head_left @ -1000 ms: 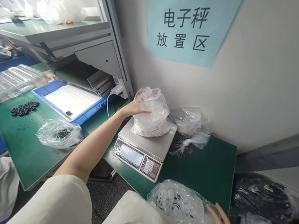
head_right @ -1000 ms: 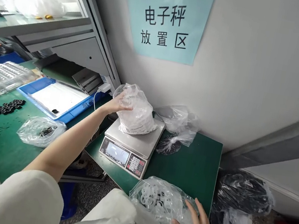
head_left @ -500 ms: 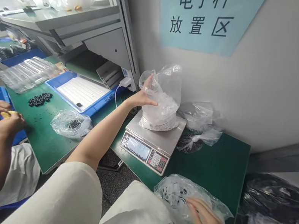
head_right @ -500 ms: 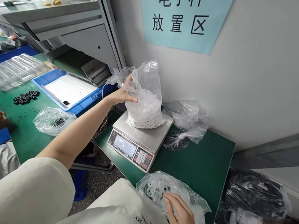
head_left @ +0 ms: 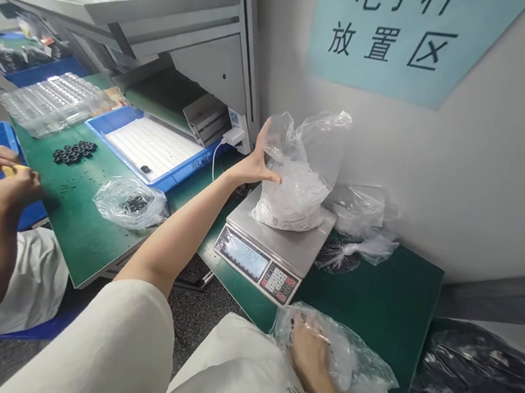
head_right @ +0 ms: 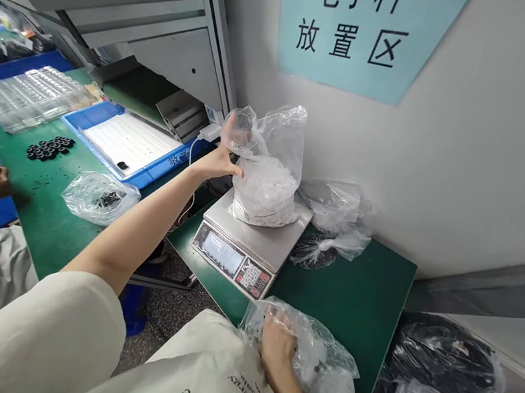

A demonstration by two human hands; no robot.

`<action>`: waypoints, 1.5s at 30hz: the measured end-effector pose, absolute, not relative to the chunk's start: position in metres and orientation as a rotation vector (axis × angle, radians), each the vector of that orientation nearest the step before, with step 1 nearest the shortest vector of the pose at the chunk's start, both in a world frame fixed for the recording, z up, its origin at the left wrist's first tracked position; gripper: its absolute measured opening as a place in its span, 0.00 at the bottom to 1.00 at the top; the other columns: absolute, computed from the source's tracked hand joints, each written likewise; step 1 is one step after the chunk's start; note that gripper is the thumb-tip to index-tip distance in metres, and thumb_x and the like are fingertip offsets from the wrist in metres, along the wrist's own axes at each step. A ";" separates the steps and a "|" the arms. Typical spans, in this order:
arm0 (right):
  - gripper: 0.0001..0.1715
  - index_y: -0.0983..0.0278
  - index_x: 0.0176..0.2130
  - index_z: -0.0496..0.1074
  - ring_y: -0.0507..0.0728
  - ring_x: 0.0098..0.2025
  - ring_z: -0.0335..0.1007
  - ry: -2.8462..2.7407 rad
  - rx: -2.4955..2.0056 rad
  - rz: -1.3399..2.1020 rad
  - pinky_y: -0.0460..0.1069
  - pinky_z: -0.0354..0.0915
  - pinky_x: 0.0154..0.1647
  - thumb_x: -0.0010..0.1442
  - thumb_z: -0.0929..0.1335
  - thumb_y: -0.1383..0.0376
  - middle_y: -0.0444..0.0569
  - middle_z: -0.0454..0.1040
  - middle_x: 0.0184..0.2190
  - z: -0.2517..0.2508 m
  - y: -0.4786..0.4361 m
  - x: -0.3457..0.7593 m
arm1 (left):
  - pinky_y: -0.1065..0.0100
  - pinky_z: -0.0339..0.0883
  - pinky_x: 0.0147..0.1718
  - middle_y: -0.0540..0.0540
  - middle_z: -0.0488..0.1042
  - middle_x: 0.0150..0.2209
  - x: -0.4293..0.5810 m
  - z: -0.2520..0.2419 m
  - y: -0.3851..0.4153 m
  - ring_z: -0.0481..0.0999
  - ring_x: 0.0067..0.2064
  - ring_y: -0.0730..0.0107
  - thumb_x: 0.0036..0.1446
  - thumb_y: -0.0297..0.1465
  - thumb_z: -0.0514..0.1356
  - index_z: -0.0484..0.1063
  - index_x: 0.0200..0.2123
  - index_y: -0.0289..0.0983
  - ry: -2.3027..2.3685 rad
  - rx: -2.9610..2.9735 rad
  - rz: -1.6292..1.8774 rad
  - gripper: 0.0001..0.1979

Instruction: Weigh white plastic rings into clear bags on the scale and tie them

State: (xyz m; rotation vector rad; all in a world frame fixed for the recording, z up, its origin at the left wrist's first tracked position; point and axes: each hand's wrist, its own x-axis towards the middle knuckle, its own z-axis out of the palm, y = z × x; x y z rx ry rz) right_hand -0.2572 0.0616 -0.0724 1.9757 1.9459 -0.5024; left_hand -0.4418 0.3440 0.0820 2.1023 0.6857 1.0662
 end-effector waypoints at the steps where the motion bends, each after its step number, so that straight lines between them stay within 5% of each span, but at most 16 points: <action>1: 0.37 0.67 0.57 0.59 0.68 0.50 0.63 1.984 1.961 -0.477 0.54 0.66 0.42 0.47 0.64 0.77 0.65 0.63 0.52 -0.073 0.061 -0.257 | 0.53 0.44 0.60 0.34 0.43 0.62 -0.444 0.083 0.343 0.45 0.63 0.48 0.27 0.58 0.63 0.25 0.61 0.40 0.704 2.105 1.069 0.67; 5: 0.37 0.63 0.56 0.62 0.68 0.47 0.66 2.171 1.949 -0.358 0.54 0.68 0.35 0.48 0.57 0.81 0.62 0.66 0.49 -0.072 0.057 -0.253 | 0.57 0.45 0.60 0.34 0.40 0.63 -0.448 0.086 0.340 0.43 0.63 0.49 0.30 0.57 0.63 0.22 0.61 0.37 0.755 2.105 1.061 0.68; 10: 0.33 0.63 0.53 0.65 0.65 0.46 0.67 2.221 2.002 -0.347 0.53 0.66 0.40 0.52 0.53 0.80 0.59 0.67 0.48 -0.075 0.060 -0.251 | 0.56 0.44 0.60 0.34 0.43 0.62 -0.450 0.087 0.339 0.43 0.63 0.46 0.31 0.57 0.63 0.20 0.61 0.35 0.729 2.128 1.042 0.68; 15: 0.32 0.62 0.50 0.67 0.64 0.47 0.65 2.022 2.172 -0.669 0.53 0.63 0.42 0.50 0.54 0.80 0.57 0.65 0.47 -0.082 0.072 -0.247 | 0.55 0.47 0.58 0.35 0.45 0.62 -0.452 0.087 0.336 0.43 0.63 0.47 0.29 0.59 0.62 0.24 0.61 0.39 0.718 2.086 1.053 0.66; 18: 0.27 0.64 0.43 0.70 0.64 0.45 0.65 1.975 2.225 -0.766 0.52 0.62 0.41 0.47 0.57 0.80 0.57 0.65 0.44 -0.078 0.076 -0.244 | 0.54 0.53 0.55 0.36 0.54 0.58 -0.451 0.092 0.338 0.52 0.60 0.49 0.39 0.61 0.54 0.29 0.61 0.40 0.730 1.957 1.121 0.56; 21: 0.21 0.63 0.37 0.71 0.60 0.39 0.67 1.948 2.250 -0.892 0.48 0.62 0.34 0.44 0.60 0.77 0.53 0.68 0.40 -0.065 0.076 -0.242 | 0.53 0.60 0.47 0.38 0.64 0.48 -0.444 0.111 0.336 0.63 0.53 0.50 0.54 0.57 0.38 0.45 0.59 0.38 0.892 1.738 1.195 0.37; 24: 0.14 0.63 0.32 0.67 0.56 0.29 0.65 1.792 2.347 -1.460 0.45 0.59 0.23 0.41 0.61 0.72 0.48 0.68 0.29 -0.048 0.071 -0.236 | 0.56 0.63 0.38 0.40 0.66 0.37 -0.432 0.140 0.325 0.70 0.45 0.50 0.58 0.50 0.43 0.59 0.51 0.34 1.166 1.630 1.062 0.29; 28: 0.10 0.63 0.26 0.61 0.52 0.22 0.59 1.207 2.324 -2.492 0.41 0.47 0.15 0.37 0.63 0.69 0.43 0.61 0.19 -0.029 0.062 -0.222 | 0.70 0.60 0.23 0.46 0.65 0.26 -0.418 0.167 0.306 0.70 0.27 0.64 0.46 0.35 0.64 0.64 0.38 0.34 1.459 1.661 0.864 0.18; 32: 0.11 0.62 0.25 0.60 0.51 0.26 0.63 0.893 2.124 -2.964 0.39 0.40 0.15 0.36 0.65 0.69 0.42 0.62 0.20 -0.013 0.056 -0.202 | 0.75 0.53 0.16 0.52 0.60 0.16 -0.420 0.166 0.303 0.60 0.17 0.77 0.50 0.25 0.57 0.60 0.23 0.37 1.378 1.536 1.024 0.07; 40: 0.18 0.66 0.20 0.55 0.51 0.29 0.64 1.374 1.852 -3.203 0.36 0.45 0.10 0.35 0.70 0.69 0.45 0.59 0.34 0.118 0.121 -0.205 | 0.75 0.46 0.11 0.55 0.56 0.11 -0.437 0.149 0.309 0.54 0.12 0.78 0.55 0.33 0.54 0.58 0.21 0.38 1.121 1.481 1.255 0.12; 45: 0.14 0.63 0.23 0.54 0.52 0.31 0.66 2.050 1.577 -2.948 0.35 0.46 0.14 0.40 0.66 0.72 0.41 0.55 0.25 0.217 0.206 -0.260 | 0.75 0.50 0.13 0.55 0.58 0.09 -0.433 0.147 0.310 0.56 0.11 0.76 0.55 0.35 0.52 0.61 0.22 0.38 1.178 1.632 1.253 0.12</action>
